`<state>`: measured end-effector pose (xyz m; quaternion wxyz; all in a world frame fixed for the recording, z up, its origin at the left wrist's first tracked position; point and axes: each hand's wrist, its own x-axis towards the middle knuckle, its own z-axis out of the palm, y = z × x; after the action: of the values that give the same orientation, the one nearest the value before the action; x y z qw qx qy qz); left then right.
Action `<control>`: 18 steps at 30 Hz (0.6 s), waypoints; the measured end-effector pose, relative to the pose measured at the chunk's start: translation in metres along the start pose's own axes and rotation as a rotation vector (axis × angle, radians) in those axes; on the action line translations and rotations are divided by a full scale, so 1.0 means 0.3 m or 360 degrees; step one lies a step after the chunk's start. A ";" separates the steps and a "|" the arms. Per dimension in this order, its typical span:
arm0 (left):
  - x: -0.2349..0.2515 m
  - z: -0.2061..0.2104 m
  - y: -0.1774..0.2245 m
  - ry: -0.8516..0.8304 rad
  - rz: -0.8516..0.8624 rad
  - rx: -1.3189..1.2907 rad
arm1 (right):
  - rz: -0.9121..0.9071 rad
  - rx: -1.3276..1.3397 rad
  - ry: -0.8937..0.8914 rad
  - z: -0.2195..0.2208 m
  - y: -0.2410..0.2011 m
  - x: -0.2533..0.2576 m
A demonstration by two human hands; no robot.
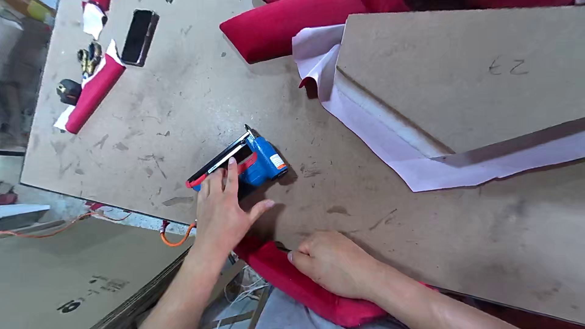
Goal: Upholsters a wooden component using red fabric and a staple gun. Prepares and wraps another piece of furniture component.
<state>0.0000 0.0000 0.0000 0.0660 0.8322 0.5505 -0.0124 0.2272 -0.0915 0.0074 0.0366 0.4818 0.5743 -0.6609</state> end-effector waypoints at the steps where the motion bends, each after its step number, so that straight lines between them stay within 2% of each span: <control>1: 0.017 0.035 -0.053 -0.0101 0.0008 0.0152 | 0.0009 -0.0001 -0.0038 -0.001 0.000 -0.001; 3: 0.062 0.048 -0.102 -0.0191 0.0136 0.0231 | 0.0009 -0.0012 -0.0085 -0.006 0.002 0.001; 6: 0.132 -0.061 -0.090 -0.0393 0.0085 -0.0002 | 0.0007 -0.0038 -0.0139 -0.008 0.001 0.007; 8: 0.134 -0.208 -0.054 -0.0630 -0.0160 -0.0328 | -0.0001 -0.0018 -0.0168 -0.013 0.003 0.007; 10: 0.113 -0.358 -0.071 -0.1089 -0.0578 -0.1097 | -0.0006 0.0013 -0.0170 -0.011 0.009 0.008; 11: 0.092 -0.416 -0.089 -0.1333 -0.0773 -0.1405 | 0.0002 0.0016 -0.0182 -0.009 0.008 0.009; 12: 0.074 -0.454 -0.104 -0.1542 -0.0854 -0.1560 | 0.0007 0.0012 -0.0191 -0.009 0.008 0.012; 15: 0.043 -0.497 -0.108 -0.1977 -0.0672 -0.1553 | 0.0021 0.0004 -0.0215 -0.012 0.009 0.020; 18: 0.028 -0.471 -0.089 -0.2194 -0.0648 -0.1586 | 0.0043 -0.0003 -0.0233 -0.006 0.007 0.027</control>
<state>-0.0286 0.0354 0.1367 0.7368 0.3991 0.4672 -0.2823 0.2252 -0.0867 0.0007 0.0879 0.4397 0.5641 -0.6933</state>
